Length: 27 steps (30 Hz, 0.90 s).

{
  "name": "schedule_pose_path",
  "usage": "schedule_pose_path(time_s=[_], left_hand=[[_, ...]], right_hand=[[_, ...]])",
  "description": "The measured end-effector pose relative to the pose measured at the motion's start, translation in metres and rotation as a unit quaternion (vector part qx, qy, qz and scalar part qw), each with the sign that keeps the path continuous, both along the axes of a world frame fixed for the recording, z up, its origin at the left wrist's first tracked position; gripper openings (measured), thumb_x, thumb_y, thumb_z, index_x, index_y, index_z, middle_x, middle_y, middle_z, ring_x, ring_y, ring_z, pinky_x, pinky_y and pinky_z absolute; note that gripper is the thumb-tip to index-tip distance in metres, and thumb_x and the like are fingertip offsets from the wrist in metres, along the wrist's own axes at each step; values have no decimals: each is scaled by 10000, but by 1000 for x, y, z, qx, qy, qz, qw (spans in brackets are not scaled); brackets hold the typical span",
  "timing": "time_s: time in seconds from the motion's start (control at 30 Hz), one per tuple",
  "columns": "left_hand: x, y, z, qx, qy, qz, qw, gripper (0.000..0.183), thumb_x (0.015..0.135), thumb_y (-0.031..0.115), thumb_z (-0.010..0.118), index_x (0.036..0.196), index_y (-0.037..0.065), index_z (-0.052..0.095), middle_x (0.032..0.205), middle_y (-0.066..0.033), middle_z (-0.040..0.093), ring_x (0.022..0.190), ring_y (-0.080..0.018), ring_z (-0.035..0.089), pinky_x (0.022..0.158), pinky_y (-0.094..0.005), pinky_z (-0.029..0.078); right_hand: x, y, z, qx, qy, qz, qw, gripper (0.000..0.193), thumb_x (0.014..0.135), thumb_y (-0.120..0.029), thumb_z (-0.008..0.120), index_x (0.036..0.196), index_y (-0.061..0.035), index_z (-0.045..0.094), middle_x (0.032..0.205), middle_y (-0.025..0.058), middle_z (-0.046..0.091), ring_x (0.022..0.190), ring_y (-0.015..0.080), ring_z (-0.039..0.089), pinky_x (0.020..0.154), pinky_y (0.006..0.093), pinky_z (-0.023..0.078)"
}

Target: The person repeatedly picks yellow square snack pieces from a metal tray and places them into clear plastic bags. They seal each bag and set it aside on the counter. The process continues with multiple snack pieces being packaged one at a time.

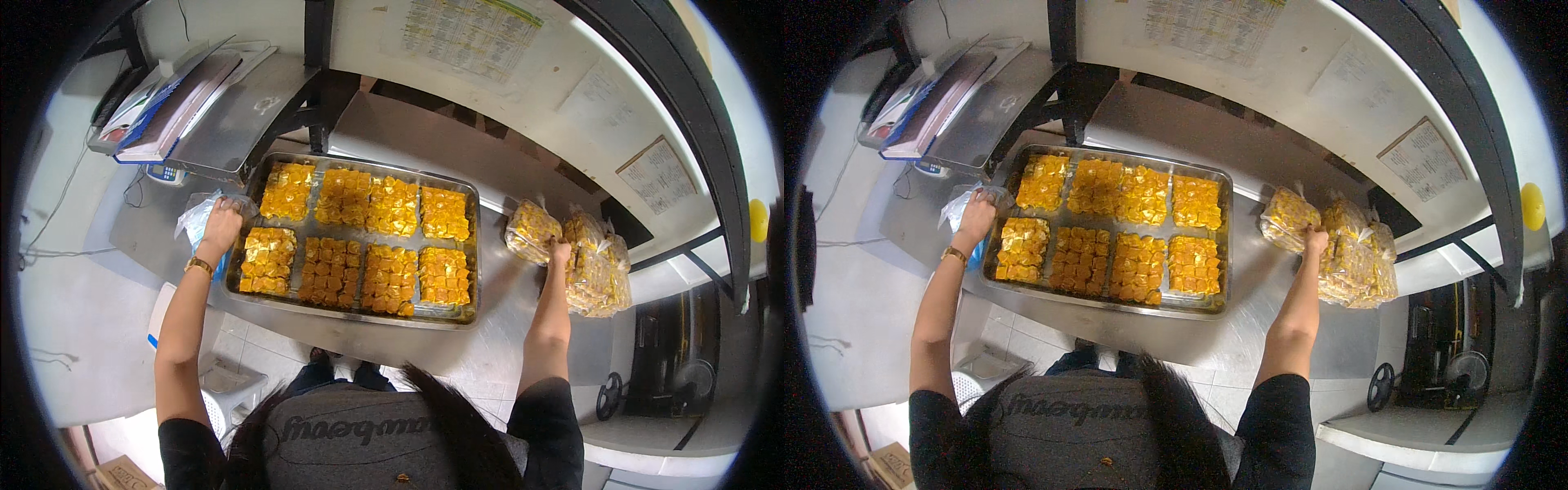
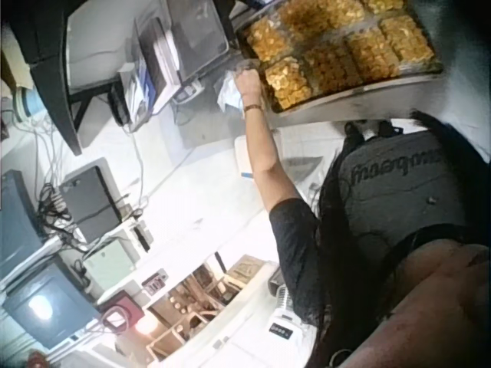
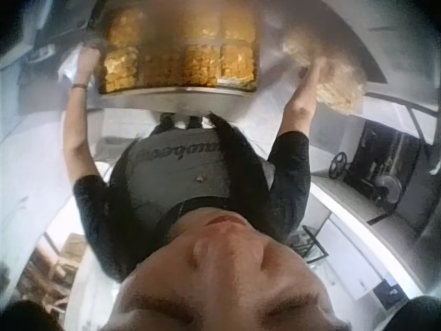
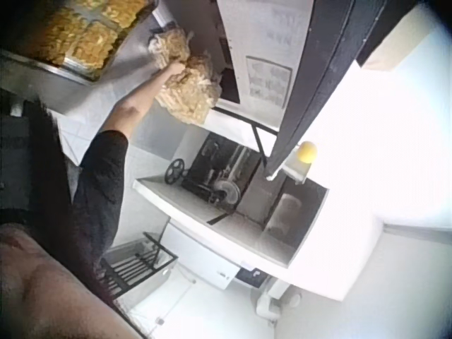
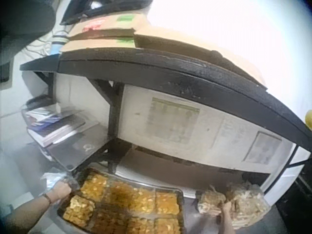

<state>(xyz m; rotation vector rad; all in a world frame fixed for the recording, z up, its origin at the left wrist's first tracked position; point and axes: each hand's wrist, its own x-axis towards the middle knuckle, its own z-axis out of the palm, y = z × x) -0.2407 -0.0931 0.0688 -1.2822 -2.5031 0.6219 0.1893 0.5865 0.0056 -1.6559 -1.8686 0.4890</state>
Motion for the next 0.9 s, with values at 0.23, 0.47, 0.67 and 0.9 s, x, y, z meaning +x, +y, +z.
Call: schedule_pose_path(time_s=[0.23, 0.47, 0.67, 0.9], left_hand=[[31, -10, 40, 129, 32, -114, 984, 164, 766, 114, 501, 842, 95, 646, 969, -30, 614, 1025, -192, 541, 989, -362, 353], [83, 28, 98, 221, -247, -142, 933, 152, 840, 191, 559, 942, 83, 594, 887, -68, 616, 929, -230, 577, 850, -356, 429], [116, 48, 129, 333, -349, -129, 867, 208, 828, 212, 600, 975, 66, 580, 889, -98, 653, 856, -296, 610, 768, -387, 460], [124, 45, 135, 334, -331, -108, 876, 244, 805, 200, 631, 1003, 71, 571, 866, -91, 648, 841, -288, 598, 756, -384, 458]], right_hand=[[-34, -31, 20, 230, -177, -52, 956, 373, 809, -190, 586, 1113, 20, 530, 1148, 227, 544, 1064, 362, 536, 905, 437, 433], [-151, -252, 120, 115, 109, 514, 843, 268, 769, -53, 596, 1031, -69, 645, 1134, 105, 600, 1107, 259, 534, 958, 375, 405], [-204, -444, 148, 154, 117, 712, 675, 424, 731, -136, 676, 1139, -67, 582, 1220, 129, 543, 1121, 309, 506, 948, 382, 409], [-212, -454, 142, 88, 140, 665, 729, 181, 700, -108, 700, 848, -9, 666, 870, 104, 648, 807, 278, 610, 742, 373, 479]])
